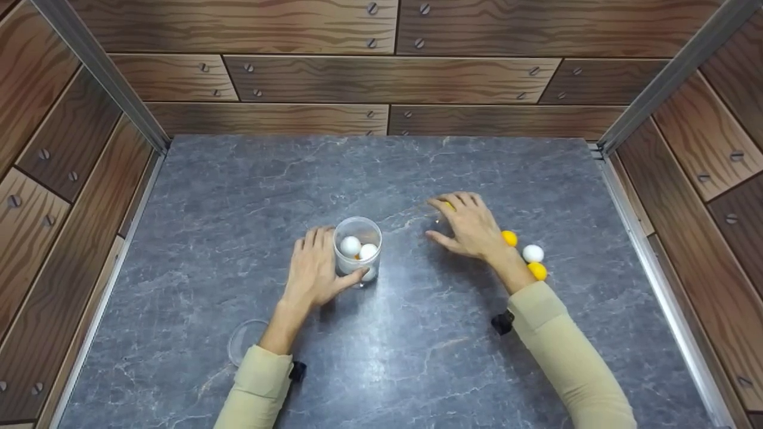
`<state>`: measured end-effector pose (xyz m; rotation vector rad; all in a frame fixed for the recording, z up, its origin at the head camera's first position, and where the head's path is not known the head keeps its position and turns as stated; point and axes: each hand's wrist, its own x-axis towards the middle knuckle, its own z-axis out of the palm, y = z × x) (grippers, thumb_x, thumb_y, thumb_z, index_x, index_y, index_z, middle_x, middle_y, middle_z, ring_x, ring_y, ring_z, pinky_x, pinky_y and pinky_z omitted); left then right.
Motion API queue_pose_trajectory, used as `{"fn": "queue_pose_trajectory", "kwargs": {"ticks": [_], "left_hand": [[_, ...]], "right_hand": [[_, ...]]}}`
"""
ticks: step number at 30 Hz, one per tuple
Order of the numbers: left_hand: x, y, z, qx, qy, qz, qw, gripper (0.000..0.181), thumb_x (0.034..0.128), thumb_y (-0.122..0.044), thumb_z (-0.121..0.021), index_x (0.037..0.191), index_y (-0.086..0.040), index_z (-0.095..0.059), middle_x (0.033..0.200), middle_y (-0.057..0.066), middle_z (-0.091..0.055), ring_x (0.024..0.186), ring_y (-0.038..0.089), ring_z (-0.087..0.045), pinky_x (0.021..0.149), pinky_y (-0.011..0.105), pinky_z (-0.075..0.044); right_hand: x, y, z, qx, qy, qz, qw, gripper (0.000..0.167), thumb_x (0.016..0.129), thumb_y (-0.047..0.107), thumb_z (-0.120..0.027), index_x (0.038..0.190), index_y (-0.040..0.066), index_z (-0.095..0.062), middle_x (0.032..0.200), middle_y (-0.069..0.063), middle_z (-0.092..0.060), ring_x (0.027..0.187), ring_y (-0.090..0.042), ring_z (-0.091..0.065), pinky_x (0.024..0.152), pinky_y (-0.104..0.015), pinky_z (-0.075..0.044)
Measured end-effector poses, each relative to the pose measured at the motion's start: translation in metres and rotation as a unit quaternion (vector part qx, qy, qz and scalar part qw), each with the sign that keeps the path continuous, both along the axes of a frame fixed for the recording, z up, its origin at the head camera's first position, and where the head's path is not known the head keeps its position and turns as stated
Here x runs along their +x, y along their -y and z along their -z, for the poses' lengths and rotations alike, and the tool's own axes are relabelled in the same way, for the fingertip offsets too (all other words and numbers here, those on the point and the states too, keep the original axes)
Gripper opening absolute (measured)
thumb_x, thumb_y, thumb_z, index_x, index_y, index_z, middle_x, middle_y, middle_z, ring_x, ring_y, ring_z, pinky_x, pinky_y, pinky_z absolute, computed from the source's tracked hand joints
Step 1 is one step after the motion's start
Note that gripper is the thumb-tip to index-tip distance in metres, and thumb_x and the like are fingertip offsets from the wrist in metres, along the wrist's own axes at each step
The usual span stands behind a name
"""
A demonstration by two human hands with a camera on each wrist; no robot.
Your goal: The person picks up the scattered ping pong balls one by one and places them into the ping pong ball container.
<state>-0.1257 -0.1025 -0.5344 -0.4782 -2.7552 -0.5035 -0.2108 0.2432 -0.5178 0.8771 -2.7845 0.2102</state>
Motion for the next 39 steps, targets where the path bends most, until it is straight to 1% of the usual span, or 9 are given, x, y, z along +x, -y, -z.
{"fn": "queue_pose_trajectory", "kwargs": {"ticks": [11,19,23,27,33,39], "left_hand": [[0.001,0.0,-0.002,-0.008,-0.001,-0.001,1.0,0.096,0.0806,-0.079,-0.063,0.138,-0.002,-0.054,0.132,0.016,-0.064,0.123,0.036,-0.059,0.096,0.05,-0.05],[0.0,0.0,0.0,-0.007,-0.007,0.0,1.0,0.096,0.0798,-0.079,-0.064,0.138,-0.003,-0.054,0.131,0.015,-0.065,0.122,0.035,-0.06,0.095,0.05,-0.05],[0.0,0.0,0.0,-0.01,-0.011,0.0,0.9999,0.097,0.0802,-0.079,-0.064,0.138,-0.002,-0.054,0.131,0.016,-0.065,0.123,0.036,-0.06,0.095,0.05,-0.05],[0.0,0.0,-0.001,-0.011,-0.008,-0.001,0.9999,0.097,0.0804,-0.08,-0.063,0.138,-0.002,-0.054,0.132,0.016,-0.065,0.124,0.036,-0.06,0.095,0.05,-0.05],[0.0,0.0,-0.001,-0.01,-0.003,0.001,1.0,0.097,0.0809,-0.08,-0.062,0.138,-0.002,-0.054,0.133,0.017,-0.064,0.125,0.036,-0.059,0.095,0.05,-0.05],[-0.001,-0.001,-0.001,-0.013,-0.002,-0.001,0.9999,0.097,0.081,-0.081,-0.061,0.137,-0.002,-0.054,0.132,0.016,-0.064,0.125,0.036,-0.059,0.095,0.05,-0.05]], "right_hand": [[-0.01,-0.009,0.009,-0.013,0.027,0.02,0.9993,0.064,0.097,0.049,-0.069,0.15,0.016,-0.057,0.144,-0.013,-0.063,0.132,-0.039,-0.056,0.115,-0.059,-0.04],[-0.017,-0.016,0.014,0.004,0.04,0.041,0.9984,0.072,0.095,0.06,-0.065,0.153,0.017,-0.054,0.148,-0.013,-0.059,0.135,-0.04,-0.054,0.114,-0.06,-0.04],[-0.019,-0.019,0.017,0.012,0.043,0.05,0.9978,0.073,0.096,0.059,-0.066,0.153,0.016,-0.054,0.15,-0.013,-0.059,0.136,-0.04,-0.053,0.115,-0.06,-0.04],[-0.022,-0.021,0.019,0.02,0.046,0.057,0.9971,0.072,0.097,0.058,-0.064,0.154,0.016,-0.052,0.149,-0.013,-0.058,0.135,-0.04,-0.053,0.114,-0.059,-0.039],[-0.025,-0.024,0.022,0.019,0.061,0.074,0.9952,0.073,0.096,0.058,-0.064,0.154,0.016,-0.051,0.149,-0.014,-0.057,0.135,-0.041,-0.051,0.113,-0.06,-0.039],[-0.027,-0.028,0.025,0.026,0.08,0.096,0.9918,0.076,0.097,0.062,-0.061,0.156,0.016,-0.048,0.15,-0.015,-0.055,0.138,-0.043,-0.049,0.117,-0.062,-0.036]]}}
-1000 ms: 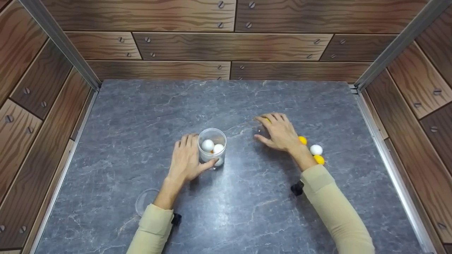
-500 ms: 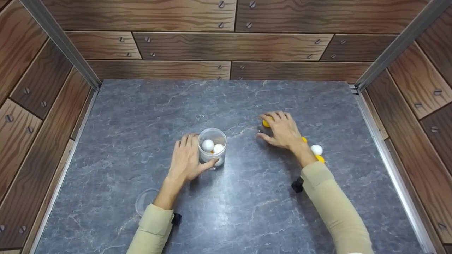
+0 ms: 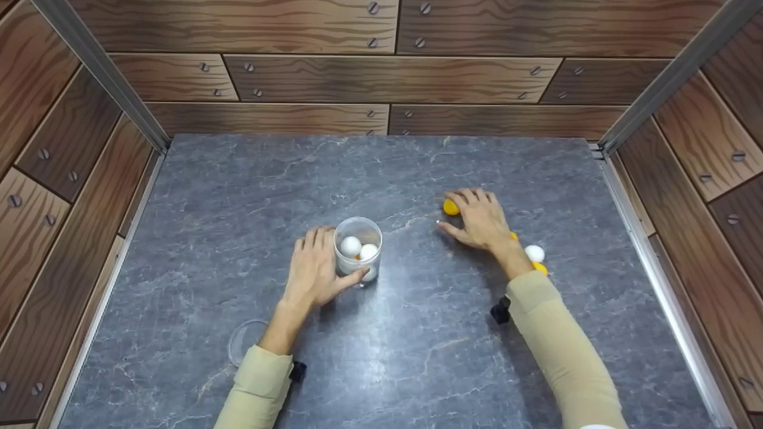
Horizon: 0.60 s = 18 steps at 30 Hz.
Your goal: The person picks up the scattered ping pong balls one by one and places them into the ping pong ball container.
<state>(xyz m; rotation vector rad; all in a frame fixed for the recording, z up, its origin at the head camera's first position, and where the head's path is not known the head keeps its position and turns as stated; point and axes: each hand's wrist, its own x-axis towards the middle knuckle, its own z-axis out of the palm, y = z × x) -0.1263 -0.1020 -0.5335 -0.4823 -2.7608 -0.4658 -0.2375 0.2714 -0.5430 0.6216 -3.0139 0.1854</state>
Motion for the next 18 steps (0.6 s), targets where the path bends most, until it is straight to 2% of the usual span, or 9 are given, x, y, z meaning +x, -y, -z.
{"fn": "queue_pose_trajectory", "kwargs": {"ticks": [9,18], "left_hand": [[0.001,0.0005,0.001,0.007,-0.002,0.001,1.0,0.095,0.0814,-0.079,-0.062,0.137,-0.002,-0.054,0.132,0.016,-0.064,0.123,0.035,-0.06,0.094,0.049,-0.049],[-0.0002,-0.0004,-0.0001,0.005,0.002,0.0,1.0,0.096,0.0818,-0.08,-0.06,0.139,-0.002,-0.054,0.134,0.016,-0.064,0.125,0.035,-0.059,0.095,0.049,-0.049]], "right_hand": [[-0.0009,-0.0055,0.0043,-0.007,0.006,0.019,0.9998,0.077,0.098,0.063,-0.061,0.157,0.015,-0.048,0.152,-0.016,-0.055,0.138,-0.043,-0.049,0.114,-0.061,-0.037],[-0.0059,-0.0099,0.0095,-0.038,0.014,0.041,0.9984,0.077,0.095,0.062,-0.067,0.155,0.015,-0.05,0.149,-0.017,-0.057,0.136,-0.043,-0.05,0.11,-0.06,-0.04]]}}
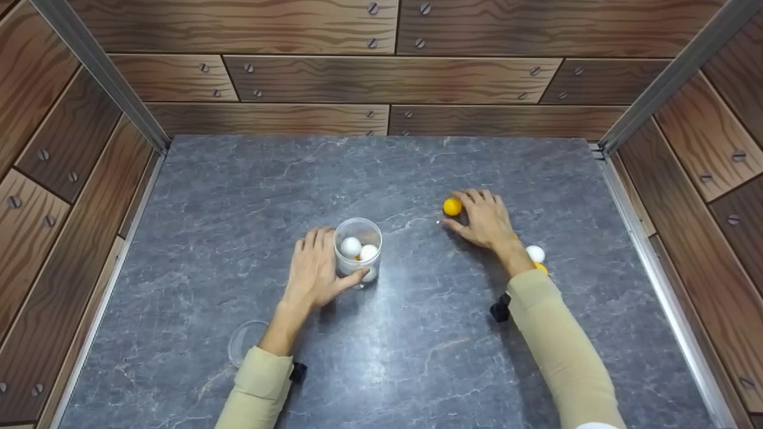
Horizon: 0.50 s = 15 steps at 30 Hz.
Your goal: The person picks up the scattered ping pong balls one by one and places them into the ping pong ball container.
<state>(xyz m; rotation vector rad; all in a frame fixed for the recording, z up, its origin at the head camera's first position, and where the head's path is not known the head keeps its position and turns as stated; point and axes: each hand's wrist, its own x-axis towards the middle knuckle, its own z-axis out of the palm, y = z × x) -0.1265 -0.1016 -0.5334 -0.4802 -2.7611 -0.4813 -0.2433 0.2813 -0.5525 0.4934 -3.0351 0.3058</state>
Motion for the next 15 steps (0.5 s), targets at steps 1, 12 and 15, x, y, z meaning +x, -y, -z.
{"fn": "queue_pose_trajectory", "kwargs": {"ticks": [1,12,15], "left_hand": [[0.0,0.0,0.0002,0.002,-0.001,0.001,1.0,0.096,0.0819,-0.08,-0.061,0.139,-0.002,-0.054,0.134,0.016,-0.064,0.125,0.036,-0.059,0.095,0.049,-0.05],[0.0004,0.0008,0.0015,0.005,-0.012,0.001,0.9999,0.095,0.0813,-0.078,-0.063,0.137,-0.002,-0.055,0.133,0.016,-0.064,0.124,0.035,-0.059,0.095,0.049,-0.05],[0.0004,0.0009,0.0006,0.004,-0.008,0.001,1.0,0.095,0.0811,-0.078,-0.063,0.137,-0.002,-0.054,0.133,0.016,-0.064,0.124,0.036,-0.06,0.096,0.05,-0.05]], "right_hand": [[-0.0004,-0.0007,0.0009,-0.001,-0.001,0.001,1.0,0.077,0.095,0.061,-0.067,0.154,0.015,-0.051,0.149,-0.017,-0.058,0.135,-0.043,-0.051,0.109,-0.06,-0.04],[-0.0011,-0.0006,0.0059,-0.004,-0.009,0.001,0.9999,0.064,0.098,0.05,-0.069,0.15,0.015,-0.055,0.143,-0.017,-0.063,0.129,-0.042,-0.054,0.105,-0.058,-0.044],[-0.0008,0.0008,0.0059,-0.003,-0.015,0.001,0.9999,0.063,0.099,0.048,-0.069,0.149,0.014,-0.055,0.142,-0.018,-0.063,0.128,-0.042,-0.055,0.104,-0.057,-0.045]]}}
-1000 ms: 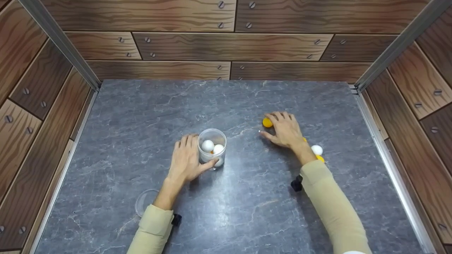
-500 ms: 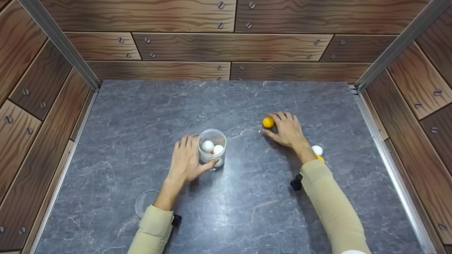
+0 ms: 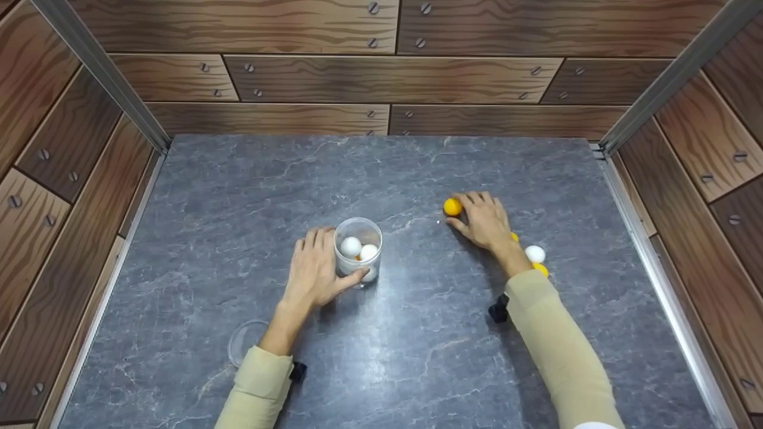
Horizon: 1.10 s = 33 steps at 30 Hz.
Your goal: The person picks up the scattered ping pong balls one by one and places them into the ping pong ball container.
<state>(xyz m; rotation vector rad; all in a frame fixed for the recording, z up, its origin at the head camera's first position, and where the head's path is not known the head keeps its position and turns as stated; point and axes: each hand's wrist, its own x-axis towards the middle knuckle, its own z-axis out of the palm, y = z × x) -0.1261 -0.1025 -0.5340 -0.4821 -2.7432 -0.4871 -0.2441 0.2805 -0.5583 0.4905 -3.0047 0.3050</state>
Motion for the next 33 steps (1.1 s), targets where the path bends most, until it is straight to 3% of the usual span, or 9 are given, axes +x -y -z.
{"fn": "queue_pose_trajectory", "kwargs": {"ticks": [24,33], "left_hand": [[-0.0006,0.0005,-0.0008,0.007,0.021,0.002,0.9998,0.097,0.0811,-0.079,-0.062,0.139,-0.003,-0.054,0.135,0.015,-0.063,0.126,0.036,-0.058,0.099,0.052,-0.049],[0.0004,0.0006,0.001,0.005,-0.006,0.002,1.0,0.094,0.0801,-0.078,-0.063,0.136,-0.003,-0.055,0.13,0.016,-0.065,0.122,0.036,-0.061,0.094,0.05,-0.051]], "right_hand": [[-0.0008,0.0028,-0.0009,0.002,-0.024,-0.015,0.9996,0.047,0.1,0.033,-0.07,0.142,0.013,-0.062,0.133,-0.018,-0.068,0.121,-0.042,-0.06,0.1,-0.058,-0.049],[0.0002,0.003,-0.0014,0.005,-0.021,-0.015,0.9997,0.048,0.1,0.033,-0.07,0.142,0.012,-0.061,0.134,-0.018,-0.068,0.121,-0.04,-0.06,0.1,-0.055,-0.049]]}}
